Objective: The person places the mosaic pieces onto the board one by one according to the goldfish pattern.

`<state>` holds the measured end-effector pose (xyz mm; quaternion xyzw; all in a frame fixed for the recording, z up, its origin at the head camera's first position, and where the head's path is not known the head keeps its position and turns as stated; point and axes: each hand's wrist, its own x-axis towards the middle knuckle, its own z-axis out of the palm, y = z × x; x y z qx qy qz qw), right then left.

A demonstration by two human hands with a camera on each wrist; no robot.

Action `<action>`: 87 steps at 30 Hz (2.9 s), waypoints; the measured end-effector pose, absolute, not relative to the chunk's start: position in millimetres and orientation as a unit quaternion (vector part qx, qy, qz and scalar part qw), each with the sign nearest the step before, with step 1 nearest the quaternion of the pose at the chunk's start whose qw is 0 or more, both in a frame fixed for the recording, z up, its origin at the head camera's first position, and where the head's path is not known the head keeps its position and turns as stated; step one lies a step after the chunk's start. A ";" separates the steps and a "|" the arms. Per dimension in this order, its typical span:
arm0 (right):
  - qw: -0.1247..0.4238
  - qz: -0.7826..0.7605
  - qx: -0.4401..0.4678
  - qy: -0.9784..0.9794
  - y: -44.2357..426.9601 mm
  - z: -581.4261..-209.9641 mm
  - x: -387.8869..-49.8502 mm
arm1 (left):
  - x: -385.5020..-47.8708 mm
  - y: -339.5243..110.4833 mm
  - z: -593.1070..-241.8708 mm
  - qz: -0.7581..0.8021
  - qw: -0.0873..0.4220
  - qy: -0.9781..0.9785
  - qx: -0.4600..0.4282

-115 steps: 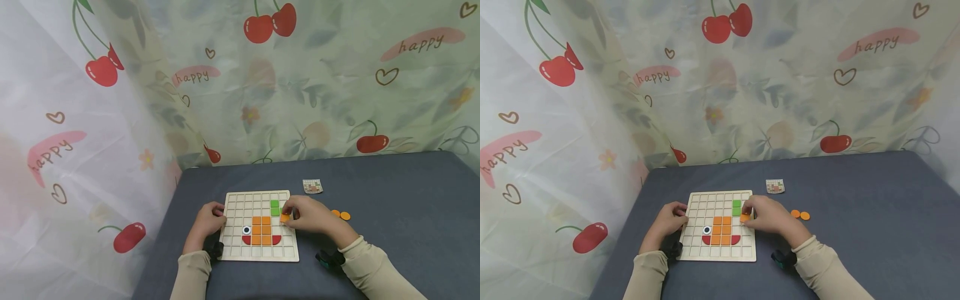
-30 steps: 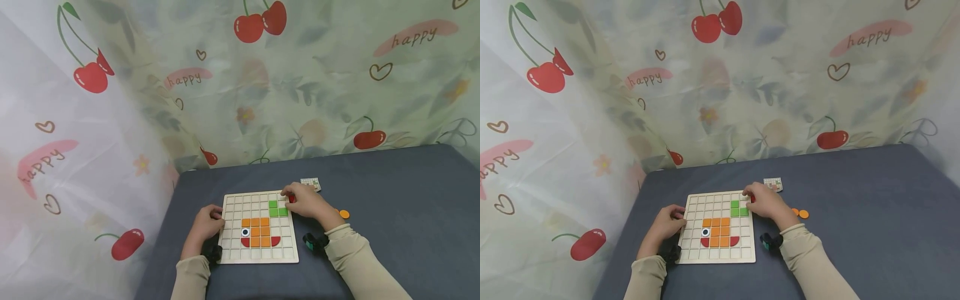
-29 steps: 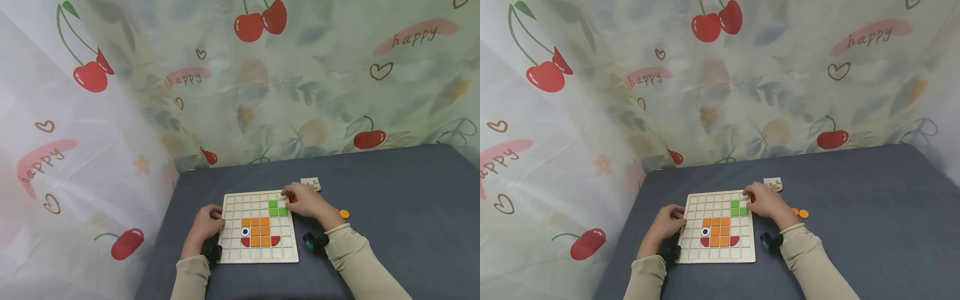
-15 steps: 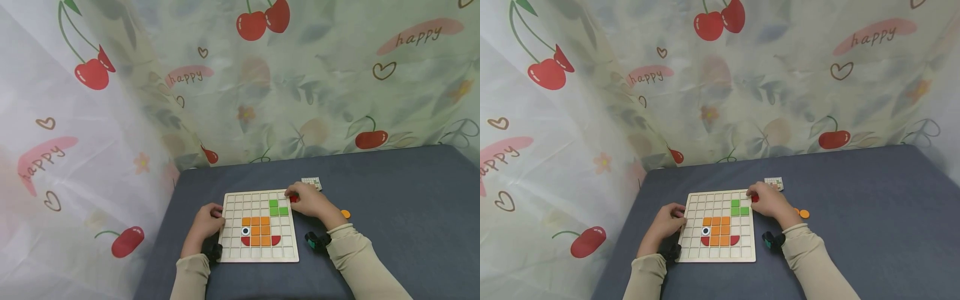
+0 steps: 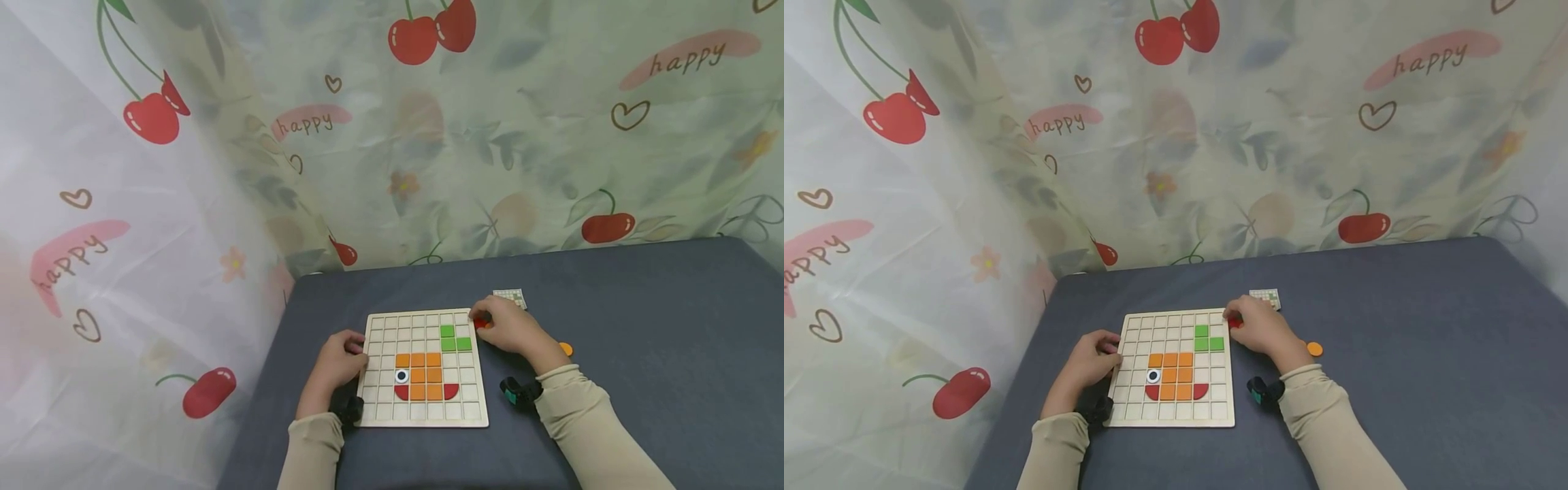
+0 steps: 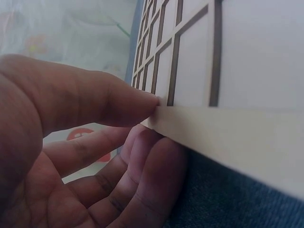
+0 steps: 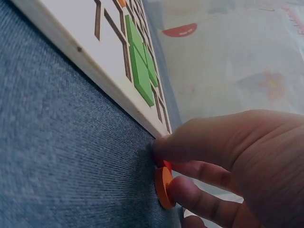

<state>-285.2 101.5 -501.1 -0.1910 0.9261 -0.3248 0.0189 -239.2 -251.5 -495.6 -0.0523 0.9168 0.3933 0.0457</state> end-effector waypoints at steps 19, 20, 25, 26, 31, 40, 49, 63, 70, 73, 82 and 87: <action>0.012 -0.328 -0.193 0.925 106.8 -498.8 -285.7 | -238.3 -250.7 -494.2 0.394 0.046 0.916 -0.057; 0.008 -0.328 -0.197 0.924 106.9 -499.1 -285.8 | -238.2 -250.7 -493.9 0.394 0.047 0.916 -0.058; 0.004 -0.321 -0.206 0.924 107.8 -498.9 -286.8 | -238.7 -251.0 -494.0 0.393 0.046 0.917 -0.055; 0.006 -0.319 -0.208 0.925 107.7 -498.7 -287.3 | -238.9 -251.1 -494.3 0.393 0.045 0.917 -0.054; 0.018 -0.314 -0.212 0.925 107.8 -498.5 -287.9 | -239.0 -251.1 -494.7 0.392 0.045 0.917 -0.053; 0.039 -0.314 -0.198 0.928 109.1 -497.2 -289.4 | -236.0 -252.9 -494.6 0.398 0.045 0.915 -0.055; 0.031 -0.303 -0.190 0.933 107.4 -484.9 -283.6 | -237.4 -253.0 -496.3 0.396 0.044 0.915 -0.060; 0.075 -0.358 -0.266 0.892 40.8 -475.1 -280.2 | -240.5 -253.4 -496.5 0.392 0.049 0.917 -0.059; 0.094 -0.348 -0.287 0.888 7.0 -479.3 -282.6 | -240.2 -251.9 -496.0 0.397 0.050 0.915 -0.056; 0.091 -0.342 -0.292 0.889 -3.0 -482.4 -283.8 | -240.1 -251.7 -495.8 0.402 0.052 0.913 -0.056; 0.100 -0.333 -0.298 0.889 -19.5 -486.1 -287.6 | -239.2 -253.0 -494.4 0.403 0.050 0.912 -0.048; 0.099 -0.323 -0.284 0.897 -20.0 -486.8 -287.4 | -238.7 -252.4 -493.7 0.398 0.047 0.915 -0.048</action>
